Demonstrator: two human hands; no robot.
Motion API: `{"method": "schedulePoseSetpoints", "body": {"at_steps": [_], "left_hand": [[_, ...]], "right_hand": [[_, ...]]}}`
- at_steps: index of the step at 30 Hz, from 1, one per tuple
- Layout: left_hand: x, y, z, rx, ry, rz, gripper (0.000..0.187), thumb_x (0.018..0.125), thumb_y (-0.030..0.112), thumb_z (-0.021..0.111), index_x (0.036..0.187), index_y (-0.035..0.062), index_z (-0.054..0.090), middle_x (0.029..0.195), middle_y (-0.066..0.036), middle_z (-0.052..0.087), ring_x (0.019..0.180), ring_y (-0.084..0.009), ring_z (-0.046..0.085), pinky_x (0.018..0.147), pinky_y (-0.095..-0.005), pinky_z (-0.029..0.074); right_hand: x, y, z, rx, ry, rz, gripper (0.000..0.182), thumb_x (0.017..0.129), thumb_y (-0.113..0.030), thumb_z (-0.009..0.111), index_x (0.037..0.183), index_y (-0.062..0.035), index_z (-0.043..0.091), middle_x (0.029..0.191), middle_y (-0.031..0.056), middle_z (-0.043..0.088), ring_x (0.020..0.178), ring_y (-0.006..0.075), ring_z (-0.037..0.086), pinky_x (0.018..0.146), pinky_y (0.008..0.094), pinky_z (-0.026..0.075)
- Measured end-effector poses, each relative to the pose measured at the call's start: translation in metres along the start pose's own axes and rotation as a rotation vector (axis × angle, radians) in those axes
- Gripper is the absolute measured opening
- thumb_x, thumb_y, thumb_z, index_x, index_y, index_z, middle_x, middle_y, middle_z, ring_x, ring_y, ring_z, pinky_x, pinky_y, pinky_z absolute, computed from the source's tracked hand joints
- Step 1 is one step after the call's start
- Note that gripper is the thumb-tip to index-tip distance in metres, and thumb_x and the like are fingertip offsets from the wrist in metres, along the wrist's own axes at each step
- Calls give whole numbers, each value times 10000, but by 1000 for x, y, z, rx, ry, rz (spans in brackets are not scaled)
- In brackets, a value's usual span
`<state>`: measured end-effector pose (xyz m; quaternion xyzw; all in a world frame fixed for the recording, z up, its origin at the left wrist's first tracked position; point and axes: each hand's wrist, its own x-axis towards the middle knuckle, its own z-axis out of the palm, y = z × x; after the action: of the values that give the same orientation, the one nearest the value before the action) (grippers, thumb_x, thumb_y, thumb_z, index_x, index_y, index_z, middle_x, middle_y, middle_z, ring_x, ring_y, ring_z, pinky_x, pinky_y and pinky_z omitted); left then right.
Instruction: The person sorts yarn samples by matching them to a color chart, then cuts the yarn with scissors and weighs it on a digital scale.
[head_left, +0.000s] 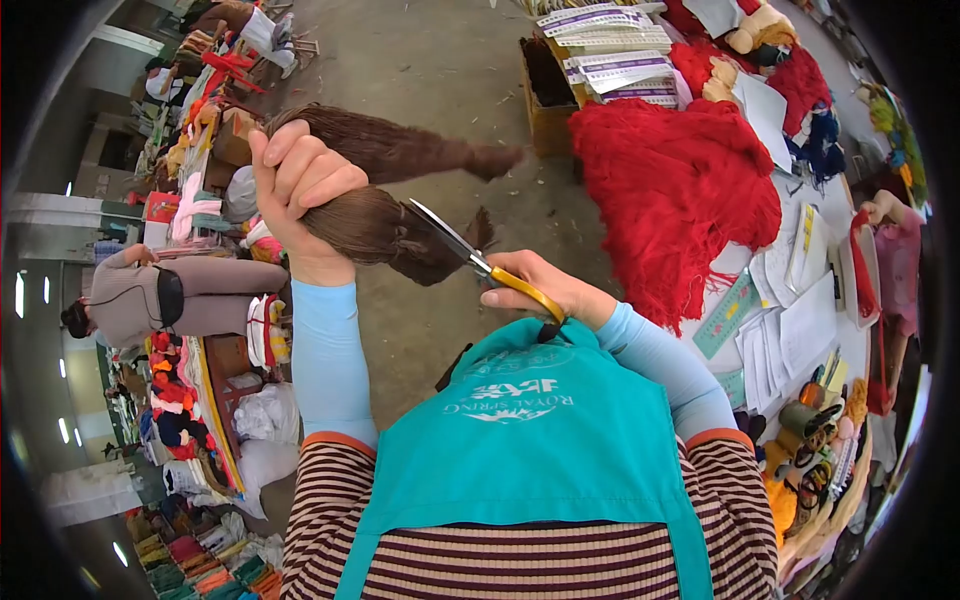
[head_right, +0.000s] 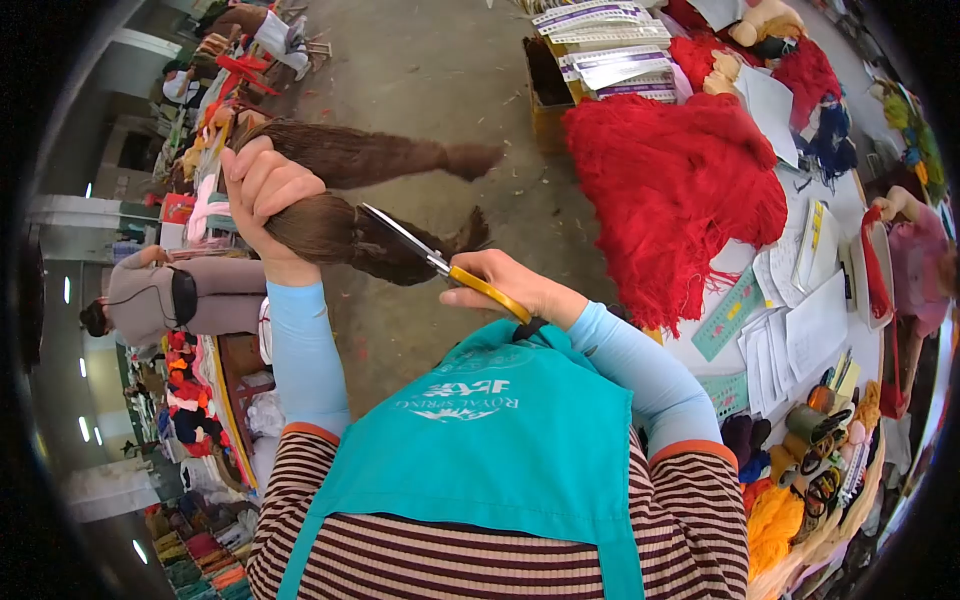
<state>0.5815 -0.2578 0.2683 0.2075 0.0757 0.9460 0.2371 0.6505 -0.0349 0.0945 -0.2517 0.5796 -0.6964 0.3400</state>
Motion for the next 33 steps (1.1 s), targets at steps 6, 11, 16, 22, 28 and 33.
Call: {"method": "schedulePoseSetpoints", "body": {"at_steps": [6,11,16,22,28,33], "left_hand": [[0,0,2,3,-29,20,332,1016,358,475,778,126,483,493,83,377,403,-34,371,547,-245,430],[1,-3,6,37,8,100,331,1013,307,484,745,114,469,489,70,388,390,-30,371,506,-218,451],[3,-7,6,31,-6,77,331,1012,326,487,752,121,477,489,77,383,399,-32,363,526,-226,439],[11,-16,10,2,-33,61,326,1010,339,492,763,127,487,487,82,375,412,-37,353,548,-241,433],[18,-20,5,16,-24,51,316,1008,328,500,769,121,491,493,78,375,421,-41,363,557,-244,438],[21,-22,2,42,28,82,321,1007,298,504,739,123,471,492,71,379,403,-36,365,533,-216,440]], "right_hand": [[-1,-1,9,-12,-3,-109,329,867,-291,722,811,-29,531,665,-3,460,649,73,435,550,285,370],[-5,4,7,13,30,-141,293,847,-255,738,833,-24,557,683,0,472,669,76,434,577,286,374],[-9,-6,6,-22,19,-177,286,845,-249,740,863,-13,579,698,10,515,683,80,470,595,282,398],[-13,6,0,-62,54,-142,279,844,-243,739,859,-14,581,700,18,520,688,84,468,605,282,407],[-17,-7,2,-25,50,-223,277,841,-237,739,849,-15,574,698,17,518,678,85,464,596,286,408],[-20,0,-4,-16,87,-245,267,837,-228,741,848,-19,576,716,13,532,686,82,473,601,283,414]]}}
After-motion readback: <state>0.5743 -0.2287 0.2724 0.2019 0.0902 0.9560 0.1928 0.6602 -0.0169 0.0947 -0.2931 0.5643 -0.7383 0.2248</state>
